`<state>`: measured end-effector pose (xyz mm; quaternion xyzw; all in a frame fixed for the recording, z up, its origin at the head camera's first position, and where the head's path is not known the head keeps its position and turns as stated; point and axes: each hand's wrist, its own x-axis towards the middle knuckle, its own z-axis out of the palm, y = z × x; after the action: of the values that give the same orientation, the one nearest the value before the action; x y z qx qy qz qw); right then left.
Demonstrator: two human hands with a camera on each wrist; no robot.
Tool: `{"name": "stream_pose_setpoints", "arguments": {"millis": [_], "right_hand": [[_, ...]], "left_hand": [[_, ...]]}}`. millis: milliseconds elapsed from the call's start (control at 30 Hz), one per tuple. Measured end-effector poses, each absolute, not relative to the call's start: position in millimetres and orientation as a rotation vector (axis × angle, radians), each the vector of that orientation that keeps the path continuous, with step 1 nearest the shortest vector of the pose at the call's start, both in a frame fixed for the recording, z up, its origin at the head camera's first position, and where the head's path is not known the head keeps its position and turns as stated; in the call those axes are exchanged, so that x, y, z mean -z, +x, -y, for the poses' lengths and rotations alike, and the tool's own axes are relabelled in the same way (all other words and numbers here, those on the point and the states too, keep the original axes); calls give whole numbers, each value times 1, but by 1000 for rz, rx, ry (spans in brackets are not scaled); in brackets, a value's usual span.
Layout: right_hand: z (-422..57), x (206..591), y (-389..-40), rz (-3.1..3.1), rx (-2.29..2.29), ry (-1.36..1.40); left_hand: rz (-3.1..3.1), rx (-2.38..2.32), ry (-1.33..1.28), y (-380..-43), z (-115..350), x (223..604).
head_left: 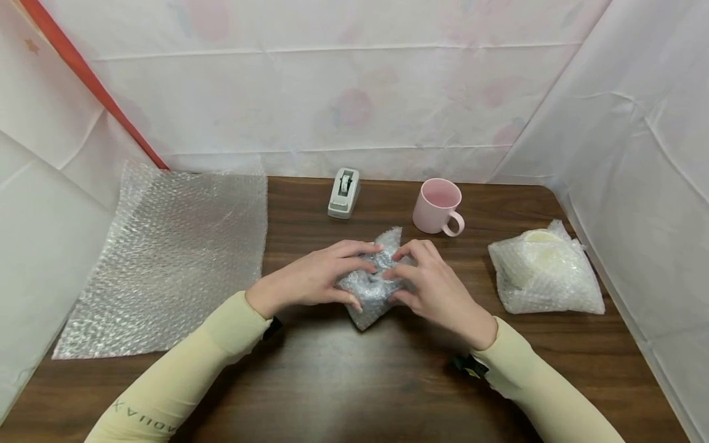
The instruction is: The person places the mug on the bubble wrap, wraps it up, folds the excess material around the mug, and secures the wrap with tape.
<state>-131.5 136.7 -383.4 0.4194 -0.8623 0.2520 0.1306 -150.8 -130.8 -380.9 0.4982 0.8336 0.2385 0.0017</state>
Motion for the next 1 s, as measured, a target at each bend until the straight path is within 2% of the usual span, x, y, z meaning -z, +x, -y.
{"name": "stream_pose_setpoints", "arguments": {"millis": [633, 1000], "right_hand": [[-132, 386, -134, 2506, -664, 1240], [-147, 390, -126, 2477, -749, 1271]], "left_hand": [[-2638, -757, 1451, -149, 125, 379], [-2624, -742, 1343, -140, 133, 363]]}}
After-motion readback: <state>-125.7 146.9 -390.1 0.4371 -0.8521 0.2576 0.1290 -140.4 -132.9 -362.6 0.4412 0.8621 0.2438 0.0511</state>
